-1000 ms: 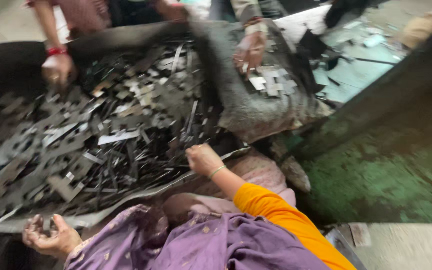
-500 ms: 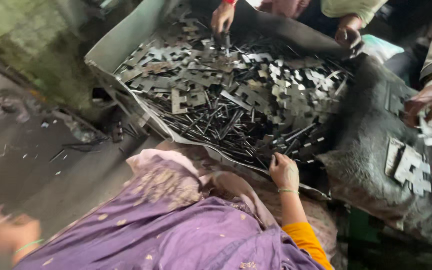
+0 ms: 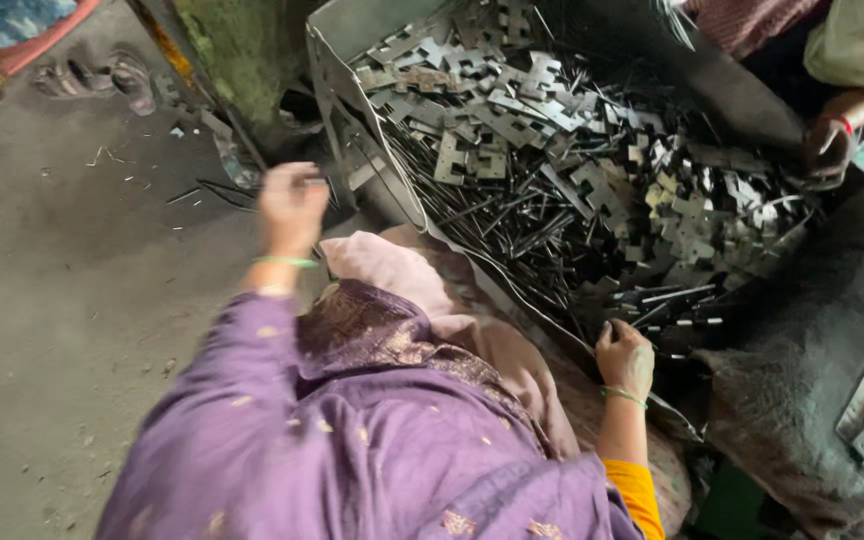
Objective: The person sorts small metal parts from a large bin, picking up pieces with both hands and moving them around within the bin. The person occasionally shifts the bin's position and continues handling the parts.
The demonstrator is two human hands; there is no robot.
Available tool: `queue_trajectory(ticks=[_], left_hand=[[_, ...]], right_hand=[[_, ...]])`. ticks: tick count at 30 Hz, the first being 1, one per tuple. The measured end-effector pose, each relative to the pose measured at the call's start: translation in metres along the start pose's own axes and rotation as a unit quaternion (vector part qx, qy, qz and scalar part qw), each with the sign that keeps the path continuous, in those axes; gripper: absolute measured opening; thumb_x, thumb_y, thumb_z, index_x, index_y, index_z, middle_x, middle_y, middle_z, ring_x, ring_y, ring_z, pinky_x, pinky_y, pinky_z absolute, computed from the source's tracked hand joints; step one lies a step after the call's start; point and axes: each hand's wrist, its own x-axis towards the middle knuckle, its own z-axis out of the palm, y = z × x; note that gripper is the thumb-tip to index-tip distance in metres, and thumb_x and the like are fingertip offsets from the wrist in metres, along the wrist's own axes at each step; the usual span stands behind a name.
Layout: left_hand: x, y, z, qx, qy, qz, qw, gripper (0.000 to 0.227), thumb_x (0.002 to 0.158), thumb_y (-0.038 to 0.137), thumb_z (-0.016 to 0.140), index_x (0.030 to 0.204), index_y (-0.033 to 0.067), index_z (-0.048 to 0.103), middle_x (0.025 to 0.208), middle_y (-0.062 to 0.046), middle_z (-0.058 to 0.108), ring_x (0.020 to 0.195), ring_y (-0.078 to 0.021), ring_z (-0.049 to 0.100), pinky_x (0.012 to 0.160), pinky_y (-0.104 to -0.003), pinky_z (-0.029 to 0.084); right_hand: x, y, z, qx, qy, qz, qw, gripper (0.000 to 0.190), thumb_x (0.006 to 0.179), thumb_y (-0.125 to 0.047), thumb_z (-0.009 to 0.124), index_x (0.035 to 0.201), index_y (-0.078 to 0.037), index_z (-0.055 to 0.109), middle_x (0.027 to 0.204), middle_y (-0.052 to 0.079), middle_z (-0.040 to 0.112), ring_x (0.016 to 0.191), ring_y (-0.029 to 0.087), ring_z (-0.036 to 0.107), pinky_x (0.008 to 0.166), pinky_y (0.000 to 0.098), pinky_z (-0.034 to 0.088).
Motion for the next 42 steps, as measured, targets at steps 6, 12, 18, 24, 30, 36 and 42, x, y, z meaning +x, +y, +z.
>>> queue_trajectory(ticks=[6, 12, 18, 24, 30, 36, 42], left_hand=[[-0.004, -0.038, 0.209, 0.086, 0.065, -0.342, 0.933, 0.071, 0.096, 0.055, 0.055, 0.113, -0.0124, 0.070, 0.121, -0.035, 0.070, 0.116, -0.0482, 0.065, 0.103, -0.052, 0.049], [-0.021, -0.053, 0.245, -0.172, 0.107, -0.528, 0.825, 0.058, 0.099, 0.043, 0.050, 0.126, -0.0077, 0.054, 0.121, -0.032, 0.063, 0.113, -0.0461, 0.061, 0.094, -0.050, 0.051], [-0.015, -0.032, 0.171, -0.467, 0.008, -0.508, 0.724, 0.030, 0.092, 0.020, 0.060, 0.113, -0.0009, 0.061, 0.107, -0.022, 0.068, 0.098, -0.0355, 0.067, 0.083, -0.045, 0.058], [-0.070, 0.058, 0.182, -0.507, -0.216, -0.416, 0.723, 0.018, 0.084, -0.002, 0.070, 0.100, 0.0059, 0.068, 0.092, -0.011, 0.074, 0.083, -0.0250, 0.072, 0.071, -0.040, 0.064], [-0.112, 0.101, 0.195, -0.303, -0.432, -0.050, 0.848, 0.032, 0.082, 0.009, 0.087, 0.111, 0.0042, 0.075, 0.102, -0.006, 0.077, 0.094, -0.0111, 0.071, 0.088, -0.028, 0.059], [-0.126, 0.158, 0.212, -0.229, -0.591, 0.030, 0.773, 0.039, 0.073, 0.024, 0.092, 0.107, 0.0083, 0.080, 0.104, -0.009, 0.078, 0.091, -0.0133, 0.074, 0.084, -0.029, 0.059], [-0.094, 0.176, 0.218, -0.255, -0.574, 0.196, 0.753, 0.052, 0.083, 0.024, 0.085, 0.131, 0.0117, 0.070, 0.123, -0.013, 0.073, 0.112, -0.0238, 0.070, 0.099, -0.034, 0.055]], right_hand=[[-0.010, 0.016, 0.004, -0.006, 0.001, 0.001, 1.000, 0.024, 0.095, -0.028, 0.069, 0.103, -0.009, 0.080, 0.093, 0.022, 0.072, 0.086, 0.042, 0.070, 0.074, 0.0467, 0.058], [-0.010, 0.013, 0.004, -0.066, 0.048, -0.041, 0.996, 0.022, 0.096, -0.034, 0.074, 0.100, -0.013, 0.081, 0.082, 0.018, 0.073, 0.076, 0.035, 0.072, 0.075, 0.0442, 0.059], [0.017, -0.002, 0.012, -0.103, -0.006, 0.058, 0.993, 0.022, 0.091, -0.027, 0.076, 0.106, -0.011, 0.080, 0.086, 0.018, 0.072, 0.081, 0.034, 0.071, 0.076, 0.0442, 0.058], [0.019, -0.015, 0.004, -0.049, -0.069, 0.194, 0.977, 0.029, 0.091, -0.013, 0.074, 0.118, -0.002, 0.074, 0.101, 0.019, 0.072, 0.095, 0.032, 0.071, 0.087, 0.0430, 0.058], [0.002, -0.066, -0.029, 0.323, -0.044, 0.181, 0.928, 0.040, 0.091, 0.002, 0.071, 0.130, 0.006, 0.067, 0.117, 0.020, 0.073, 0.109, 0.030, 0.071, 0.097, 0.0418, 0.057], [-0.033, -0.142, -0.072, 0.590, -0.214, 0.077, 0.775, 0.120, 0.069, 0.013, 0.071, 0.165, -0.020, 0.009, 0.147, 0.015, 0.051, 0.118, 0.023, 0.062, 0.092, 0.0346, 0.055], [-0.016, -0.162, -0.073, 0.706, -0.140, 0.202, 0.665, 0.091, 0.072, 0.009, 0.054, 0.159, -0.006, 0.034, 0.120, 0.008, 0.065, 0.089, 0.016, 0.065, 0.077, 0.0296, 0.057]])
